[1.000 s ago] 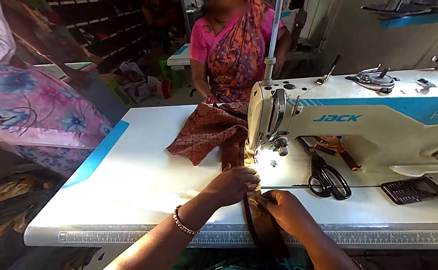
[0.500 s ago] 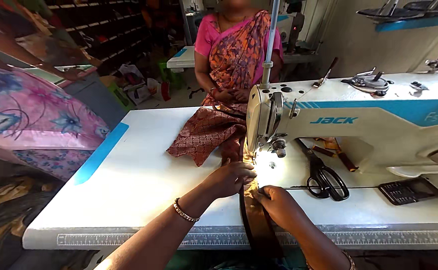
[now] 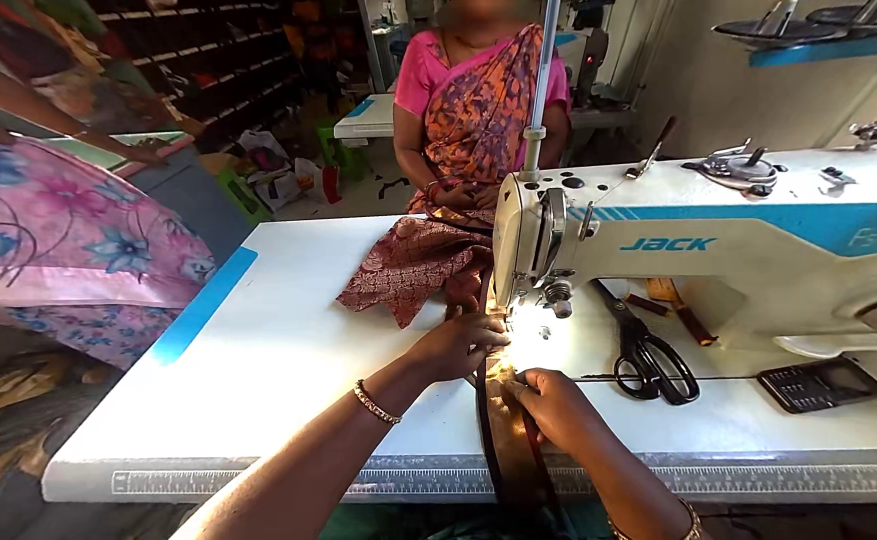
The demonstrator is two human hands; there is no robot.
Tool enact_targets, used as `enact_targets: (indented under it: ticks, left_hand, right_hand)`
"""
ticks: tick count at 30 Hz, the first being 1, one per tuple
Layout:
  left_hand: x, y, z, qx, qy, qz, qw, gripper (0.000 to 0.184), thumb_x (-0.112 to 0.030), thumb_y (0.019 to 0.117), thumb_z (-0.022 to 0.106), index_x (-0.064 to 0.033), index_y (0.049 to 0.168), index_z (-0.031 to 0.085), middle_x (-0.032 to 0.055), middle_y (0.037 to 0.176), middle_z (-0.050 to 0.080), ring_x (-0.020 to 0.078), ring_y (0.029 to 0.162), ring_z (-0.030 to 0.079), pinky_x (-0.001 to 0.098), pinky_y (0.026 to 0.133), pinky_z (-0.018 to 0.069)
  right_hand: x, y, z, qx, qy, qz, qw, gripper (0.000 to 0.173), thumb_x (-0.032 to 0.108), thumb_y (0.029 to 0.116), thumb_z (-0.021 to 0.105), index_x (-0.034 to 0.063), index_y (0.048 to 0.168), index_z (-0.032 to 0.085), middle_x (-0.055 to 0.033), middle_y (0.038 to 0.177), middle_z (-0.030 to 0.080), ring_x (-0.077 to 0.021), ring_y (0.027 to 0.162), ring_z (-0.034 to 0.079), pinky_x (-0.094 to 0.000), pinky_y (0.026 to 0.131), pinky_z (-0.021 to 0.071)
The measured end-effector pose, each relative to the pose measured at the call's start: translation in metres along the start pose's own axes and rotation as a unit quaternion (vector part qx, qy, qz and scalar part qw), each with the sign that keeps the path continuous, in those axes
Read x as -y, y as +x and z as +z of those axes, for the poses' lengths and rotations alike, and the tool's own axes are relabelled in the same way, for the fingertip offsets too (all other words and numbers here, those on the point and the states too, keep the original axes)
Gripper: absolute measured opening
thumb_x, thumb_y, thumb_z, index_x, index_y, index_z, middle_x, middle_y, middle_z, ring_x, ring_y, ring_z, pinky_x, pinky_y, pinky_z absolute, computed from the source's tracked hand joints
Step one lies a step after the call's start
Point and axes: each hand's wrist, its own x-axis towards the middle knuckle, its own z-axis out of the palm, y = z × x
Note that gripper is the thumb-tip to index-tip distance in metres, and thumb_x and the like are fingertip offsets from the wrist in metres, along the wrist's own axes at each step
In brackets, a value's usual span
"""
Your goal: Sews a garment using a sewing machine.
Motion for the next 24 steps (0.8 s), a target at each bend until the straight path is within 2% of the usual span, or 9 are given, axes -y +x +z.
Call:
enact_targets:
  ticks: [3,8,11,18,20,22,24]
  left_hand:
    - [0.010,0.003,0.000,0.016,-0.006,0.000,1.000,0.030,0.001,0.0934,0.061,-0.0083,0.117,0.078,0.0096,0.127,0.071,0.0257,0.126,0.063,0.0598,0.115,0.0344]
    - [0.017,0.006,0.001,0.016,-0.003,0.003,1.000,0.029,0.000,0.0932,0.062,-0.0100,0.114,0.079,0.0091,0.127,0.071,0.0256,0.127,0.062,0.0607,0.115,0.0340]
    - [0.022,0.008,0.001,0.020,0.000,0.008,1.000,0.030,0.000,0.0923,0.061,-0.0137,0.111,0.081,0.0059,0.126,0.071,0.0230,0.129,0.060,0.0600,0.117,0.0318]
    - [0.026,0.010,0.003,0.017,0.005,0.016,1.000,0.035,0.003,0.0923,0.058,-0.0157,0.112,0.081,0.0058,0.126,0.071,0.0276,0.130,0.058,0.0703,0.115,0.0243]
    - [0.016,0.008,0.009,-0.002,0.017,0.001,1.000,0.031,0.002,0.0938,0.060,-0.0123,0.111,0.081,0.0080,0.123,0.071,0.0285,0.128,0.060,0.0668,0.116,0.0279]
    - [-0.001,0.006,0.012,-0.026,0.041,-0.034,0.998,0.022,-0.006,0.0931,0.063,-0.0078,0.108,0.080,0.0095,0.122,0.072,0.0268,0.125,0.064,0.0595,0.114,0.0391]
    - [-0.011,0.005,0.012,-0.019,0.044,-0.084,0.995,0.024,-0.022,0.0927,0.066,-0.0069,0.107,0.079,0.0075,0.124,0.071,0.0230,0.124,0.063,0.0527,0.110,0.0435]
  right_hand:
    - [0.001,0.001,0.000,0.000,0.001,0.004,1.000,0.030,0.029,0.1089,0.053,0.0032,0.111,0.067,-0.0093,0.086,0.063,-0.0140,0.065,0.061,-0.0291,0.062,0.0526]
    - [0.001,0.003,-0.001,-0.001,0.016,0.005,1.000,0.030,0.029,0.1090,0.052,0.0025,0.105,0.066,-0.0082,0.080,0.060,-0.0127,0.060,0.057,-0.0271,0.057,0.0495]
    - [0.000,0.004,-0.002,0.001,0.026,0.002,1.000,0.031,0.028,0.1092,0.052,0.0020,0.104,0.067,-0.0067,0.077,0.059,-0.0109,0.058,0.056,-0.0253,0.055,0.0478]
    - [0.001,0.003,0.002,-0.016,0.015,0.007,1.000,0.031,0.030,0.1093,0.052,0.0029,0.105,0.067,-0.0051,0.075,0.061,-0.0093,0.056,0.057,-0.0241,0.054,0.0481]
    - [-0.001,0.004,0.003,-0.025,-0.012,-0.006,1.000,0.033,0.031,0.1094,0.051,0.0032,0.106,0.068,-0.0065,0.078,0.062,-0.0117,0.059,0.059,-0.0271,0.058,0.0506]
    - [-0.004,0.002,0.004,-0.017,-0.049,-0.033,0.998,0.034,0.032,0.1093,0.051,0.0036,0.110,0.068,-0.0098,0.088,0.064,-0.0170,0.069,0.062,-0.0344,0.068,0.0535]
    - [-0.011,-0.003,0.004,0.007,-0.064,-0.069,0.996,0.035,0.034,0.1084,0.051,0.0038,0.113,0.069,-0.0109,0.094,0.067,-0.0194,0.077,0.065,-0.0388,0.074,0.0548]
